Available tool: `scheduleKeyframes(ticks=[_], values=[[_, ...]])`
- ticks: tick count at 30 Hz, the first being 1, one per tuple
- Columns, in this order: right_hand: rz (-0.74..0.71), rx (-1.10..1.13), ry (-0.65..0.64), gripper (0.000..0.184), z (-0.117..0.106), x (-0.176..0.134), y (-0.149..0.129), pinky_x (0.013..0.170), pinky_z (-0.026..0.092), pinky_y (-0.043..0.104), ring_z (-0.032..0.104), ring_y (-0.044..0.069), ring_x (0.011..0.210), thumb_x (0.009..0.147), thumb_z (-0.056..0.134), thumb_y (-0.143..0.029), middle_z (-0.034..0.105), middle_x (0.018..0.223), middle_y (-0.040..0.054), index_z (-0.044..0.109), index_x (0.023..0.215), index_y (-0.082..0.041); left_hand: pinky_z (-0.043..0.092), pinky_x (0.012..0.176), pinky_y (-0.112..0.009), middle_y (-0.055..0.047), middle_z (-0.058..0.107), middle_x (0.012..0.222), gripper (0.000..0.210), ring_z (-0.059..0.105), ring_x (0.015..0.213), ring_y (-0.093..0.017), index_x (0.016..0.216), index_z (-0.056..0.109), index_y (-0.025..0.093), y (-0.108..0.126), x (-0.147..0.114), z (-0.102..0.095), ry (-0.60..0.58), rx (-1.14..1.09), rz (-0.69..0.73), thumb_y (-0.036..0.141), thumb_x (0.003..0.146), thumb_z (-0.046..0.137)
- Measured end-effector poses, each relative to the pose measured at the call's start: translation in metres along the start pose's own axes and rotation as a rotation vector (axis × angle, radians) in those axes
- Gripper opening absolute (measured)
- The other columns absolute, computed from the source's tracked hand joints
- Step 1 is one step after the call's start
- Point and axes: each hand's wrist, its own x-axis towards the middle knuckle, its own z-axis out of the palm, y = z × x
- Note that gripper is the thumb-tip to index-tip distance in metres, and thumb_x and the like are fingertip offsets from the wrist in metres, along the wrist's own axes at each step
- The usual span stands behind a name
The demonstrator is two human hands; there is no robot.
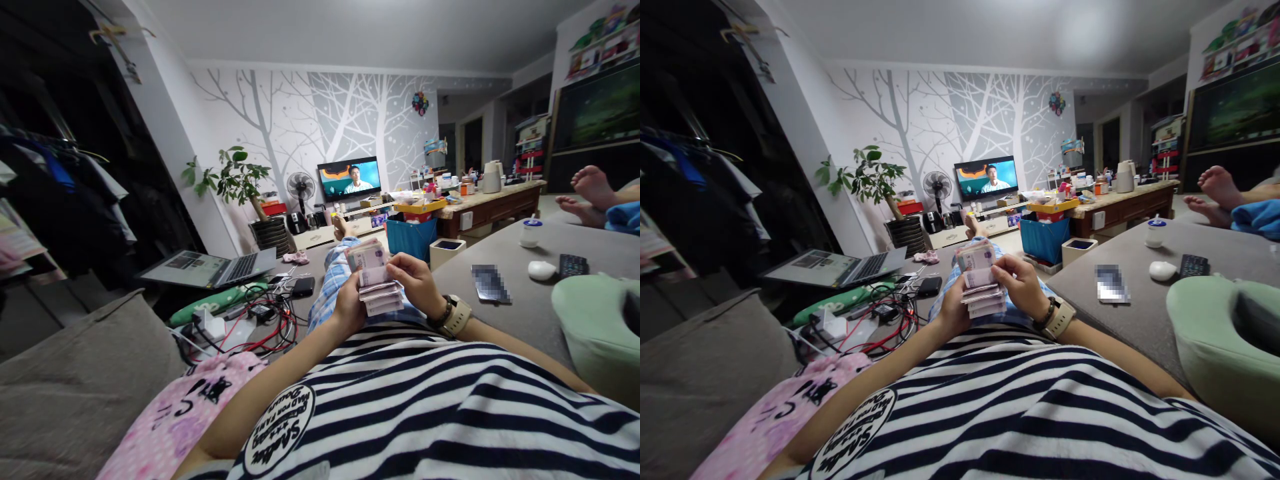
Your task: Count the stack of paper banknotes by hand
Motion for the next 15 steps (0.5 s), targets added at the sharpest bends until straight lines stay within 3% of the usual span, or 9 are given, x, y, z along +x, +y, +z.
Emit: scheduleKeyframes(ticks=[15], values=[[-0.004, 0.038, -0.012, 0.030, 0.0004, -0.0002, -0.0074, 0.061, 0.041, 0.028, 0.050, 0.013, 0.057, 0.086, 0.051, -0.043, 0.056, 0.059, -0.0004, 0.056, 0.069, -0.019, 0.053, 0.076, -0.037, -0.009, 0.072, 0.083, 0.031, 0.068, 0.080, -0.024, 0.099, 0.065, 0.011, -0.0017, 0.0031, -0.0013, 0.029, 0.003, 0.025, 0.027, 0.086, 0.043]])
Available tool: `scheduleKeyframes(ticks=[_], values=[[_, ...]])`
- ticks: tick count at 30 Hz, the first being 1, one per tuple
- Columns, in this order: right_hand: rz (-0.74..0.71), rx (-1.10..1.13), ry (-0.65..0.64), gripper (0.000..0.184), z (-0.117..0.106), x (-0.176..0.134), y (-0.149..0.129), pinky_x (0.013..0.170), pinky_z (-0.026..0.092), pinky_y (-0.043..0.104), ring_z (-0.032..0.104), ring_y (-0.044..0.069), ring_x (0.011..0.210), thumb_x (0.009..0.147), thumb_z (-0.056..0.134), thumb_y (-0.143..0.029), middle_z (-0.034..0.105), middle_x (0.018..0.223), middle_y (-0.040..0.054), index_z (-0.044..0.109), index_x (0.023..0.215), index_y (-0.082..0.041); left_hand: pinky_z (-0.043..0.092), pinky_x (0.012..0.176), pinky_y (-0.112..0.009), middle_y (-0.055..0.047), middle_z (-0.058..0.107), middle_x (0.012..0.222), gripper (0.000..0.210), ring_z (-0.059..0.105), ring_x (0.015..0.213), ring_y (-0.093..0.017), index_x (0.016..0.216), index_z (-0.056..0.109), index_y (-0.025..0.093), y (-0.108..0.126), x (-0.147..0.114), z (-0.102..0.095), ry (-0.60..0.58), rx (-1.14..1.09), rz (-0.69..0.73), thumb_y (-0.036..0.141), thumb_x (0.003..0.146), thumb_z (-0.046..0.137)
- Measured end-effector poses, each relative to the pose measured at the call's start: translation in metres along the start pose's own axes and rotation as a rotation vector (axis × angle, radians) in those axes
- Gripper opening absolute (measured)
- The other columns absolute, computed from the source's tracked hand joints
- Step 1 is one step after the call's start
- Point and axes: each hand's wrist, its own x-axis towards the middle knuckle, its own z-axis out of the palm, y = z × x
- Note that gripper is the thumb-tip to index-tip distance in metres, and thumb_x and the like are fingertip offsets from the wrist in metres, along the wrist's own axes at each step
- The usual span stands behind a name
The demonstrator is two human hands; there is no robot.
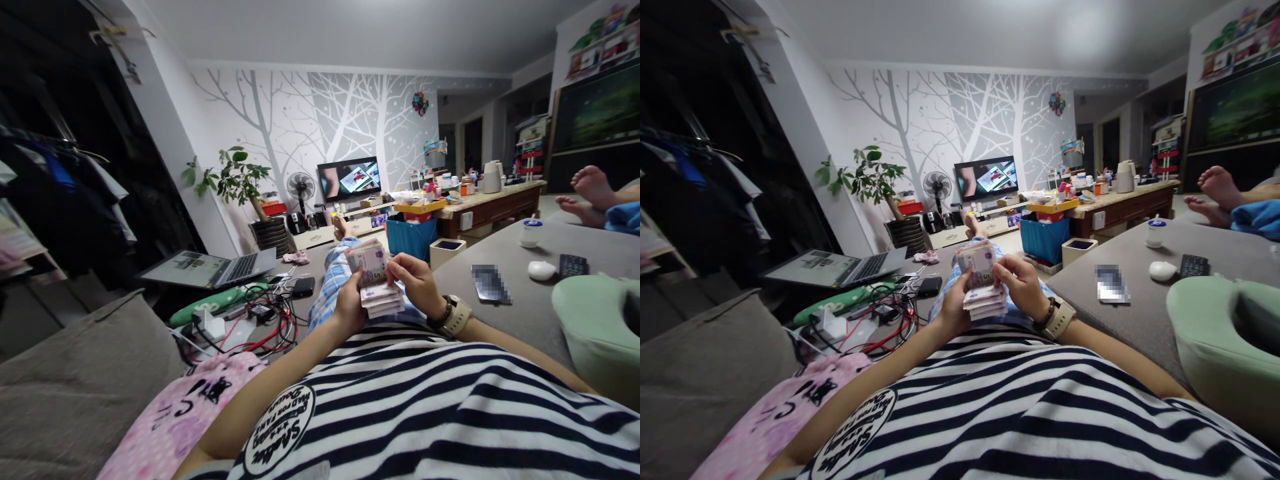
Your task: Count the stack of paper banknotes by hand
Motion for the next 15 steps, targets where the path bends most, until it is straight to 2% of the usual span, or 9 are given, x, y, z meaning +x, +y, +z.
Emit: scheduleKeyframes(ticks=[5, 8, 11, 15], values=[[0.012, -0.075, 0.132, 0.027, 0.000, 0.003, 0.008, 0.055, 0.038, 0.026, 0.046, 0.012, 0.055, 0.079, 0.061, -0.043, 0.052, 0.060, -0.0014, 0.054, 0.068, -0.019, 0.052, 0.077, -0.037, -0.009, 0.072, 0.084, 0.026, 0.068, 0.081, -0.025, 0.099, 0.065, 0.011, 0.001, -0.005, 0.000, 0.016, 0.022, -0.008, 0.023, 0.080, 0.052], [0.068, -0.095, 0.209, 0.030, -0.001, 0.006, 0.015, 0.052, 0.035, 0.025, 0.043, 0.012, 0.054, 0.076, 0.063, -0.045, 0.049, 0.058, -0.0025, 0.051, 0.066, -0.019, 0.052, 0.077, -0.037, -0.009, 0.071, 0.081, 0.024, 0.068, 0.079, -0.024, 0.096, 0.065, 0.010, 0.000, -0.007, -0.001, 0.026, 0.030, 0.008, 0.020, 0.077, 0.056], [0.125, -0.115, 0.195, 0.033, -0.003, 0.009, 0.020, 0.052, 0.035, 0.025, 0.043, 0.012, 0.054, 0.076, 0.062, -0.048, 0.049, 0.058, -0.0024, 0.051, 0.066, -0.019, 0.052, 0.077, -0.037, -0.008, 0.071, 0.077, 0.023, 0.068, 0.077, -0.024, 0.095, 0.066, 0.009, 0.000, -0.008, -0.002, 0.034, 0.070, 0.039, 0.016, 0.074, 0.057], [0.117, -0.139, 0.133, 0.034, -0.003, 0.009, 0.021, 0.052, 0.034, 0.025, 0.042, 0.012, 0.053, 0.080, 0.057, -0.047, 0.048, 0.055, -0.0023, 0.052, 0.062, -0.019, 0.052, 0.077, -0.037, -0.007, 0.071, 0.074, 0.025, 0.068, 0.076, -0.024, 0.096, 0.065, 0.009, 0.000, -0.008, -0.001, 0.031, 0.105, 0.056, 0.014, 0.074, 0.056]])
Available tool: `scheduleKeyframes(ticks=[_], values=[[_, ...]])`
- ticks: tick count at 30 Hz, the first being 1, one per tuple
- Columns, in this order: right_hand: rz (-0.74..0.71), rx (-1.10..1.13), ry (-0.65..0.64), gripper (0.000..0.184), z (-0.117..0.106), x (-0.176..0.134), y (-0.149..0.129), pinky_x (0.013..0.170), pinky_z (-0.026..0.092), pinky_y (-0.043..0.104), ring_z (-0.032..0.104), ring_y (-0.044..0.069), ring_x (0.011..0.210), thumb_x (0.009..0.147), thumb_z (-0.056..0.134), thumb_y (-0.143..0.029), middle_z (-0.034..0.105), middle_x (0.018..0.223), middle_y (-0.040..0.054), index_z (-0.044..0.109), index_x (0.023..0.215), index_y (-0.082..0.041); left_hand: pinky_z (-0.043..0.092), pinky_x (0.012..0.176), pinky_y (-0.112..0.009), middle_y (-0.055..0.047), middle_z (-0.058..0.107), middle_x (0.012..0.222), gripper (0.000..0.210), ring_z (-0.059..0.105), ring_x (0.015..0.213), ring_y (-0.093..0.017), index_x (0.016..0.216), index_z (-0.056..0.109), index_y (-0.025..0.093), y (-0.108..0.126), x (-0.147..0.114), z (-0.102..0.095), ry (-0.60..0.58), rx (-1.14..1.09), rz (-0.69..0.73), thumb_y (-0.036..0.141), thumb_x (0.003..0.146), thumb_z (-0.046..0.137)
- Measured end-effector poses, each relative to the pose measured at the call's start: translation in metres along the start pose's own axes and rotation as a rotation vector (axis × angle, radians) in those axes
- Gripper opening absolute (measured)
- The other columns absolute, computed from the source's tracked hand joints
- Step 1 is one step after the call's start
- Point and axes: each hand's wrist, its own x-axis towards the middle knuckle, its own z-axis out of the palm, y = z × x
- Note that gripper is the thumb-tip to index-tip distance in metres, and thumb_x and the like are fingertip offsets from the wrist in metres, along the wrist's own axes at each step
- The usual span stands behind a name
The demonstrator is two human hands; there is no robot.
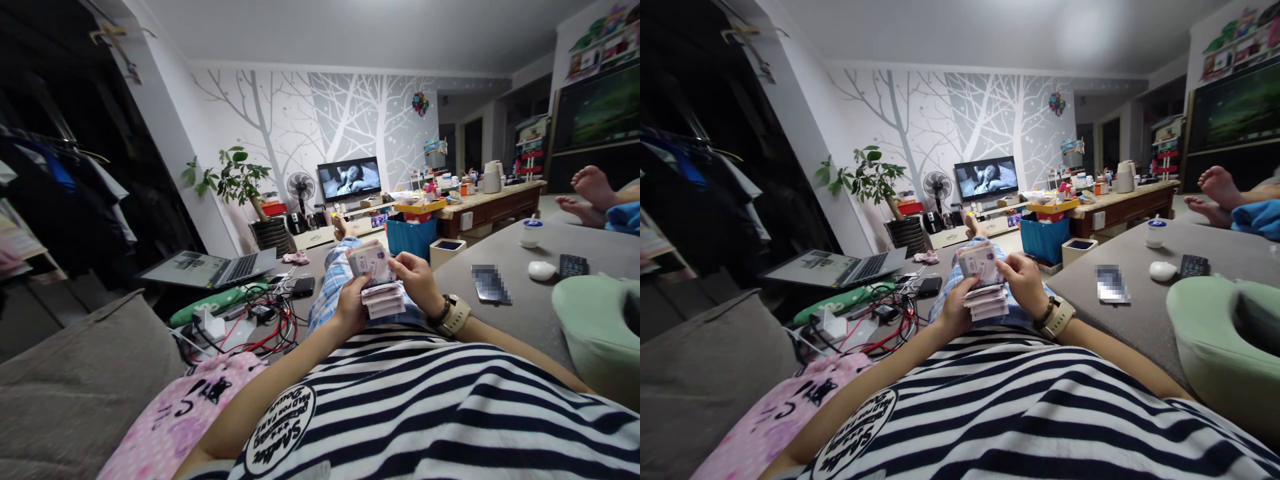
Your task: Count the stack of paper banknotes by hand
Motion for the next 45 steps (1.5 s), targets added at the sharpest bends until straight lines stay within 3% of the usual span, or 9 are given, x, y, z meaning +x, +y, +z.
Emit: scheduleKeyframes(ticks=[7, 13, 45], values=[[-0.056, 0.014, -0.003, 0.032, 0.000, -0.003, -0.006, 0.053, 0.032, 0.025, 0.042, 0.012, 0.053, 0.084, 0.054, -0.040, 0.047, 0.055, -0.0026, 0.051, 0.061, -0.019, 0.052, 0.076, -0.036, -0.009, 0.072, 0.081, 0.028, 0.068, 0.081, -0.025, 0.098, 0.066, 0.011, -0.001, 0.004, 0.002, -0.061, -0.088, -0.085, 0.026, 0.081, 0.049], [-0.141, 0.025, -0.040, 0.028, 0.000, -0.008, -0.012, 0.056, 0.032, 0.026, 0.039, 0.012, 0.058, 0.086, 0.052, -0.037, 0.044, 0.060, -0.0023, 0.051, 0.065, -0.018, 0.052, 0.079, -0.035, -0.008, 0.072, 0.082, 0.029, 0.068, 0.081, -0.024, 0.098, 0.065, 0.010, -0.002, 0.005, 0.002, -0.071, -0.085, -0.059, 0.022, 0.078, 0.048], [-0.139, 0.061, -0.053, 0.025, 0.000, -0.008, -0.013, 0.057, 0.032, 0.026, 0.040, 0.012, 0.059, 0.086, 0.053, -0.036, 0.045, 0.061, -0.0019, 0.053, 0.068, -0.019, 0.053, 0.074, -0.034, -0.009, 0.072, 0.082, 0.028, 0.068, 0.079, -0.024, 0.095, 0.067, 0.010, 0.002, 0.004, 0.003, -0.069, -0.077, -0.060, 0.020, 0.079, 0.046]])
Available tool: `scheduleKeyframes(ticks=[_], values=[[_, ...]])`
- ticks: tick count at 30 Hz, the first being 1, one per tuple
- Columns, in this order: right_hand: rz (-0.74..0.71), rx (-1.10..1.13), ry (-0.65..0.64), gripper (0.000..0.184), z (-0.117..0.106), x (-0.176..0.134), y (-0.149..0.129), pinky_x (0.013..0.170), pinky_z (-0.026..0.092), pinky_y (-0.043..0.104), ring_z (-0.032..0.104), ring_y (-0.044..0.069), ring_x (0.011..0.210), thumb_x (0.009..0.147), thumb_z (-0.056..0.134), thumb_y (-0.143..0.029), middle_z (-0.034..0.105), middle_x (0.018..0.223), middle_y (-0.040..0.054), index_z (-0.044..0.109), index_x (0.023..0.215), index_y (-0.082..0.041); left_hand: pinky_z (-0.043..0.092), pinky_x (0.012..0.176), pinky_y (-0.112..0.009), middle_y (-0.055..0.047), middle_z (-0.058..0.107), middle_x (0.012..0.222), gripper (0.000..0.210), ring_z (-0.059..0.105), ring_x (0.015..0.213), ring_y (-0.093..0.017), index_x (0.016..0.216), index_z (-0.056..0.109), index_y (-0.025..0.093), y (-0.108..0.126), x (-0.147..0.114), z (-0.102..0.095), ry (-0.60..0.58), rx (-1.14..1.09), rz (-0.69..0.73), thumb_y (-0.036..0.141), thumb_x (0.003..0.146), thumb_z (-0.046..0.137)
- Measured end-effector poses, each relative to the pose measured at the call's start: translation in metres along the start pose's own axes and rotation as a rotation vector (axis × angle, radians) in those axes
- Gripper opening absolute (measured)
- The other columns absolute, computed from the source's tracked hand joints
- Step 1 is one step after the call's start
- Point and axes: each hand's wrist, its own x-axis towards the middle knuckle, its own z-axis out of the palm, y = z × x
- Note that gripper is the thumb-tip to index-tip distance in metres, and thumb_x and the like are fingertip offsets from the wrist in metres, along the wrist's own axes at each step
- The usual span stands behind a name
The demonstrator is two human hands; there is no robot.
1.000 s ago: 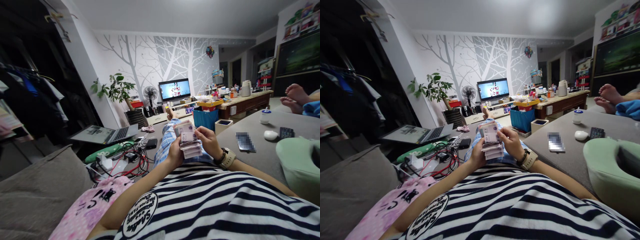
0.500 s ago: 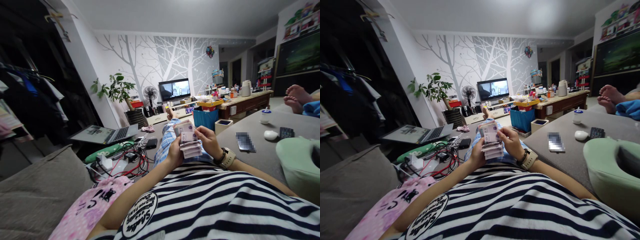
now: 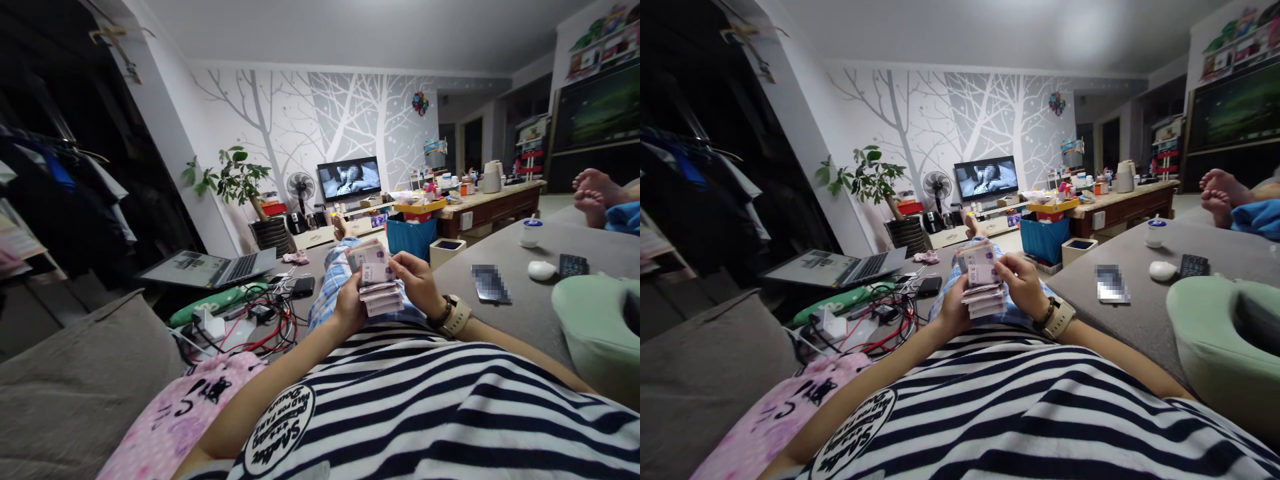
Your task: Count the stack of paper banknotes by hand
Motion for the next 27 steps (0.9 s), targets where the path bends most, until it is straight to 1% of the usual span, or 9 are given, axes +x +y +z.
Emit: scheduleKeyframes(ticks=[7, 16, 22, 27], values=[[0.011, 0.009, -0.003, 0.025, 0.0001, -0.0004, 0.0009, 0.057, 0.032, 0.026, 0.039, 0.012, 0.060, 0.086, 0.053, -0.036, 0.044, 0.062, -0.0021, 0.053, 0.068, -0.019, 0.052, 0.075, -0.034, -0.009, 0.072, 0.082, 0.028, 0.068, 0.080, -0.023, 0.095, 0.067, 0.010, -0.0014, 0.0008, -0.0020, -0.003, 0.014, 0.024, 0.020, 0.078, 0.047], [0.016, 0.004, 0.007, 0.026, 0.0003, -0.0001, 0.0015, 0.057, 0.034, 0.026, 0.041, 0.013, 0.060, 0.085, 0.053, -0.039, 0.047, 0.062, -0.0014, 0.053, 0.068, -0.019, 0.052, 0.076, -0.034, -0.008, 0.072, 0.081, 0.029, 0.068, 0.079, -0.023, 0.097, 0.066, 0.011, -0.0026, 0.0011, -0.0025, 0.001, 0.010, 0.016, 0.021, 0.078, 0.046], [0.015, -0.013, 0.011, 0.029, 0.0004, -0.0001, 0.0001, 0.057, 0.035, 0.026, 0.042, 0.013, 0.059, 0.085, 0.052, -0.042, 0.047, 0.061, -0.0012, 0.053, 0.067, -0.019, 0.052, 0.078, -0.035, -0.008, 0.071, 0.079, 0.026, 0.067, 0.081, -0.023, 0.094, 0.066, 0.012, -0.0041, 0.0015, -0.0042, -0.005, 0.017, 0.004, 0.025, 0.077, 0.051], [0.015, 0.017, 0.009, 0.028, 0.0001, -0.0005, -0.0016, 0.057, 0.034, 0.026, 0.042, 0.013, 0.059, 0.085, 0.054, -0.040, 0.048, 0.061, -0.0016, 0.054, 0.067, -0.019, 0.052, 0.077, -0.035, -0.008, 0.071, 0.080, 0.026, 0.067, 0.081, -0.024, 0.094, 0.067, 0.012, -0.0042, 0.0014, -0.0051, 0.004, 0.013, -0.014, 0.027, 0.078, 0.052]])
